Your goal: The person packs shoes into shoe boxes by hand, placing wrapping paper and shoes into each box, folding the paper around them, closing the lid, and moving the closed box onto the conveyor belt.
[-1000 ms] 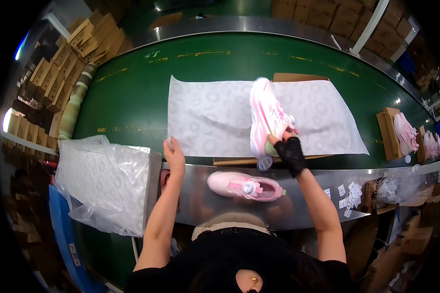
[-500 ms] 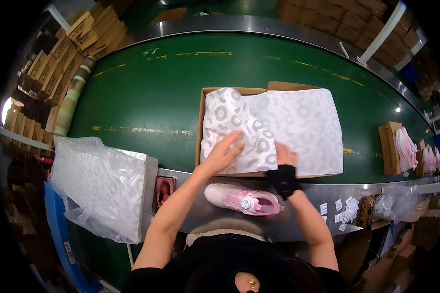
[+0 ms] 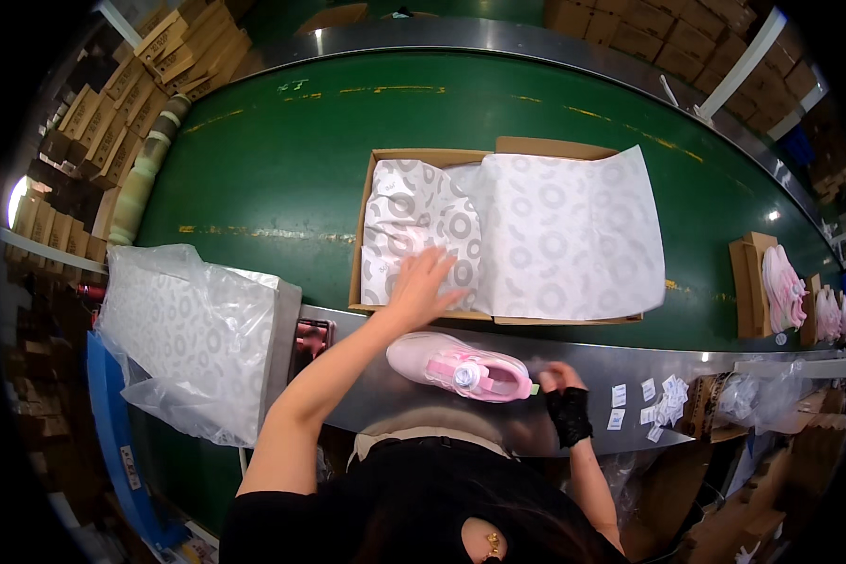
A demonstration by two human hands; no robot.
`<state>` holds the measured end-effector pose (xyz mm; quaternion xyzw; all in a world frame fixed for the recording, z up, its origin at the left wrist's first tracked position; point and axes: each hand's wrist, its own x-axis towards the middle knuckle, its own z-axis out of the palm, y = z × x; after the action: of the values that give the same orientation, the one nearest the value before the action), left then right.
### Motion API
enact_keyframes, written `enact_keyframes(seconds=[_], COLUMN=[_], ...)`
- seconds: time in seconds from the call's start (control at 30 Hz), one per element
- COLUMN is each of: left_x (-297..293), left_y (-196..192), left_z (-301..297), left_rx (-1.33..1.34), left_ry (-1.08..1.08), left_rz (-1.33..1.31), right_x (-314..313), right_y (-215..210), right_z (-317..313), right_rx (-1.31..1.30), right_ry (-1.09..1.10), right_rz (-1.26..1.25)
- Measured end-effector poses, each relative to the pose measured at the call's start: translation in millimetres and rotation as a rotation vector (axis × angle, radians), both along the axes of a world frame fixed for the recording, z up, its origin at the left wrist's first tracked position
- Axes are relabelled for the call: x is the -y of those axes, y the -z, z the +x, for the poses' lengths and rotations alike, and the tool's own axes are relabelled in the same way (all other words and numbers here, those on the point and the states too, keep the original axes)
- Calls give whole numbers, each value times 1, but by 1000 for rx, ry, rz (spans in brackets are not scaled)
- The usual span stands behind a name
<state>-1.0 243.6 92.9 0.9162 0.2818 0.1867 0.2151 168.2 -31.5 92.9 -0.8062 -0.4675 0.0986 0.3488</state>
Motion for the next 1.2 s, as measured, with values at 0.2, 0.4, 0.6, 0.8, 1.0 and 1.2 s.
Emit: enact_keyframes(seconds=[0.2,0.4,0.6,0.8,1.0,1.2], left_x=[80,65,24,-48,-36,-15], left_y=[-40,-79,-83,-42,37,-12], left_z=[-66,-79,-82,-10,63,43], left_rx=[-82,303,556,888,505,374], left_ry=[270,-116,-201,-432,-478,-208], left_rz=[-16,-794,-1015,-1156,-1116,-1699], right_x=[-27,-97,-128,-96,-76,-99], right_y=[2,-82,-83,-52,4,12], right_z=[-21,-29,-25,-30,-14,25], right_rx=[-1229,-1245,-1156,-1131,-1281,-1599], right_ry=[-68,-420,-374,-428,-87,374], right_rz=[-170,65,192,-113,-159,377])
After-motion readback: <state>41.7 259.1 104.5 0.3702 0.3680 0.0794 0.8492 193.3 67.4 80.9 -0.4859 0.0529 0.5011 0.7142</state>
